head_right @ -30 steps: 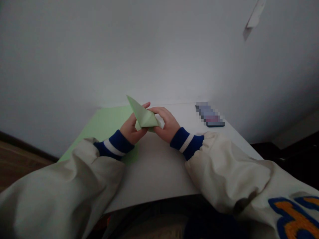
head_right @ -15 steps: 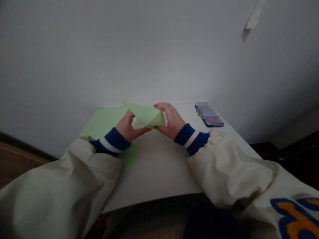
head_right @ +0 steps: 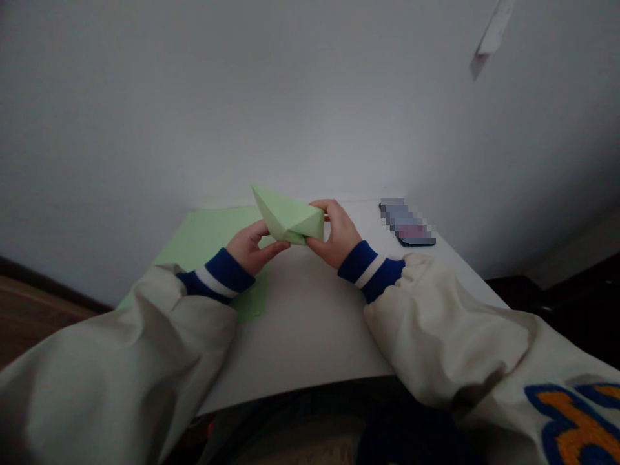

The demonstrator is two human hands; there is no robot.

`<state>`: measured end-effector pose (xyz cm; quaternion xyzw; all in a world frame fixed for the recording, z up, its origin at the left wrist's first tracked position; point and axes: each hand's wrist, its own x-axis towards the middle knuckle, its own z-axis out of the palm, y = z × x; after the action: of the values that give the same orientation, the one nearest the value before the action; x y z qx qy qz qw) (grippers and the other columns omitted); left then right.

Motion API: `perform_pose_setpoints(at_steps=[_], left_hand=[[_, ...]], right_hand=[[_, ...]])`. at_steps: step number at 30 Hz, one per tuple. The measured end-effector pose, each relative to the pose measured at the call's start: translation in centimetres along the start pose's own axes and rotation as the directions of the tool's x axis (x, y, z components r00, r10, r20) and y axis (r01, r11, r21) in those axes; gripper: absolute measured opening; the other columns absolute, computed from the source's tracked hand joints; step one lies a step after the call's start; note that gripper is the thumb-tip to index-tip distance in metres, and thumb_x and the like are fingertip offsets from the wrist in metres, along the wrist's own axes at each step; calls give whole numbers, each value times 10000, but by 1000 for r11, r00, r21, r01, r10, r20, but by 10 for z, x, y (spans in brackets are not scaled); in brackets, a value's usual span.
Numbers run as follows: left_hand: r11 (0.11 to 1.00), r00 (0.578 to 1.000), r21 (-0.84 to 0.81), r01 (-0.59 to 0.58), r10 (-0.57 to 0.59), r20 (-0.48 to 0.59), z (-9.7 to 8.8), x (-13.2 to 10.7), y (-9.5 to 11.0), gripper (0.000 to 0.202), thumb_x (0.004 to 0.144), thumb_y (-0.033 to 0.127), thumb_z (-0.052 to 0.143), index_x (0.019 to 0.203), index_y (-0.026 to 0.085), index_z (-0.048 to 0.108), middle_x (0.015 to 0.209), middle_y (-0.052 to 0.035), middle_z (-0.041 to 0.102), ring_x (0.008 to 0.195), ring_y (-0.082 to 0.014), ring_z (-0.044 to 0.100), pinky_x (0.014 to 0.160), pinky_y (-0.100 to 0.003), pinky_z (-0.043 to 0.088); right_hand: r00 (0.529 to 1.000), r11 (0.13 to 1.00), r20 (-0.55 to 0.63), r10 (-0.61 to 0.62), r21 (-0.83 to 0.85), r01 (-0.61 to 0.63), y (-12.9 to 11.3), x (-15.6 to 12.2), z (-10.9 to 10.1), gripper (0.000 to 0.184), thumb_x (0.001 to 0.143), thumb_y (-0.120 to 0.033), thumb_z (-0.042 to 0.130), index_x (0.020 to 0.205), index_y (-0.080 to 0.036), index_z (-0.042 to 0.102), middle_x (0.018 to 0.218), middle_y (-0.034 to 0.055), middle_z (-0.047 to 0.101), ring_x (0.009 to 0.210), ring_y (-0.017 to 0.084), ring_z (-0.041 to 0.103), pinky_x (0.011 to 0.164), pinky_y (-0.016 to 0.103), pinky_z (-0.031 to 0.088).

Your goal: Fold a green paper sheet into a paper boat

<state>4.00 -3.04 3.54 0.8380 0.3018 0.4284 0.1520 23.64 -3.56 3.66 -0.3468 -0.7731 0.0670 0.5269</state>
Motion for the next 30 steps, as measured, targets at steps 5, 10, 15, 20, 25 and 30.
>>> perform_pose_setpoints(at_steps=[5, 10, 15, 20, 25, 30], left_hand=[[995, 1000, -94, -21, 22, 12, 2, 1, 1, 255, 758, 323, 611, 954, 161, 636, 1015, -80, 678, 930, -200, 624, 837, -357, 497], [997, 997, -31, 73, -72, 6, 2, 0, -1, 254, 722, 331, 657, 928, 184, 666, 983, -64, 695, 931, -222, 630, 867, -399, 479], [995, 993, 36, 97, -95, -66, 0, -1, -6, 257, 740, 340, 647, 941, 182, 669, 981, -75, 696, 951, -236, 621, 883, -420, 461], [986, 985, 97, 138, -126, -119, -3, -2, -16, 247, 738, 320, 622, 940, 181, 650, 1003, -73, 683, 978, -244, 603, 906, -437, 442], [973, 959, 29, 229, -220, -180, -1, -4, -27, 261, 699, 171, 516, 946, 175, 601, 974, -61, 655, 949, -216, 590, 878, -446, 456], [950, 917, -188, 248, -293, -272, 2, -1, -31, 417, 642, 91, 395, 1009, 175, 574, 1023, -61, 639, 950, -189, 590, 905, -429, 450]], right_hand=[[998, 998, -38, 49, 31, -48, 3, 0, 1, 421, 612, -131, 592, 995, -221, 443, 986, 52, 542, 914, 192, 551, 773, 384, 502], [1000, 1000, 4, 1, 21, -1, 1, 0, 3, 434, 619, -161, 620, 1008, -219, 438, 1000, 64, 550, 935, 202, 549, 799, 397, 493], [993, 998, 105, -59, 36, 55, 1, 1, -5, 455, 649, -312, 683, 1032, -203, 463, 1017, 89, 560, 966, 210, 549, 818, 398, 489], [973, 984, 170, -158, -57, 170, 10, 6, -16, 235, 717, -327, 637, 899, -211, 544, 969, 82, 619, 966, 216, 565, 874, 434, 449], [956, 940, 186, -227, -215, 265, 16, 9, -19, 73, 755, -299, 595, 747, -227, 589, 810, 40, 654, 890, 211, 592, 835, 418, 449], [887, 827, 356, -295, -369, 424, 16, 5, -16, 119, 791, -279, 549, 771, -229, 655, 788, 50, 656, 931, 229, 557, 827, 425, 426]])
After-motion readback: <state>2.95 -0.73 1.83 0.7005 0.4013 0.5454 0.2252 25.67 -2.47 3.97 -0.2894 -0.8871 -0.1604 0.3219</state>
